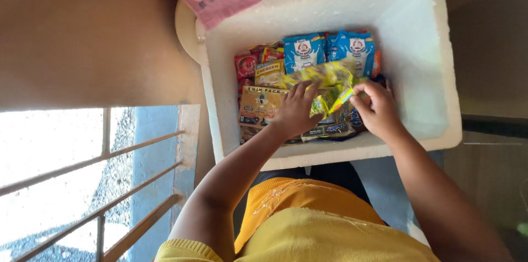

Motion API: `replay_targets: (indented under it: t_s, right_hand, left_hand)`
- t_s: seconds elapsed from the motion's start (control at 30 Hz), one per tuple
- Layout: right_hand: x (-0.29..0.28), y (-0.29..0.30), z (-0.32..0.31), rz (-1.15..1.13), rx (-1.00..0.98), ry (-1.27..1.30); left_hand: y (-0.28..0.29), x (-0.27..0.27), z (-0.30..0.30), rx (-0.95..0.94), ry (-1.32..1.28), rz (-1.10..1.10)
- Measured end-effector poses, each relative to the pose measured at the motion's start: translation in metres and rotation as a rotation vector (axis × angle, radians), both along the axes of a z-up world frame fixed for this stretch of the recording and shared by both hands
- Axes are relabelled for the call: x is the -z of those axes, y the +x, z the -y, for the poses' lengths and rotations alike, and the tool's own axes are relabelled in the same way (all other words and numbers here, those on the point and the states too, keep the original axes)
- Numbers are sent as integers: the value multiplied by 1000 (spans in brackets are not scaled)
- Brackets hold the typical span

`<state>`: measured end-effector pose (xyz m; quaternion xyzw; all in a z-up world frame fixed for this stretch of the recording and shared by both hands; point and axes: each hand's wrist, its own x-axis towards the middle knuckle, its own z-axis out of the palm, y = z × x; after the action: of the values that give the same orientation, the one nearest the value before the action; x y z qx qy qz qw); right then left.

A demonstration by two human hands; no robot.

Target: Transferring various snack and beverage packets from a foam container to grocery shelves.

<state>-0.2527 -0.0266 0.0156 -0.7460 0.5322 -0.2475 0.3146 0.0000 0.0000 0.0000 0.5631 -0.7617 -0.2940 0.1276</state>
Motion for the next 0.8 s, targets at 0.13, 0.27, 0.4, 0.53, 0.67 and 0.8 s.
replay_targets:
  t_s: [0.13,0.27,0.4,0.53,0.67,0.8]
  right_hand:
    - [-65,25,6,183,0,16]
    - [-80,25,6,191,40,-27]
    - [-44,-5,2,-99,217,-150]
    - [-26,0,-10,-381,261,-154]
    - [-6,32,-14,-422,149,-137]
    - [19,69,-4,-257,-49,13]
  left_hand:
    - [4,7,37,-17,-59,-315]
    - [52,93,79,-90,32,-422]
    - [127,268,102,46,61,321]
    - [123,285,83,16,192,545]
    - [103,286,78,-782,476,-48]
    - [108,317,86,-876,654,-433]
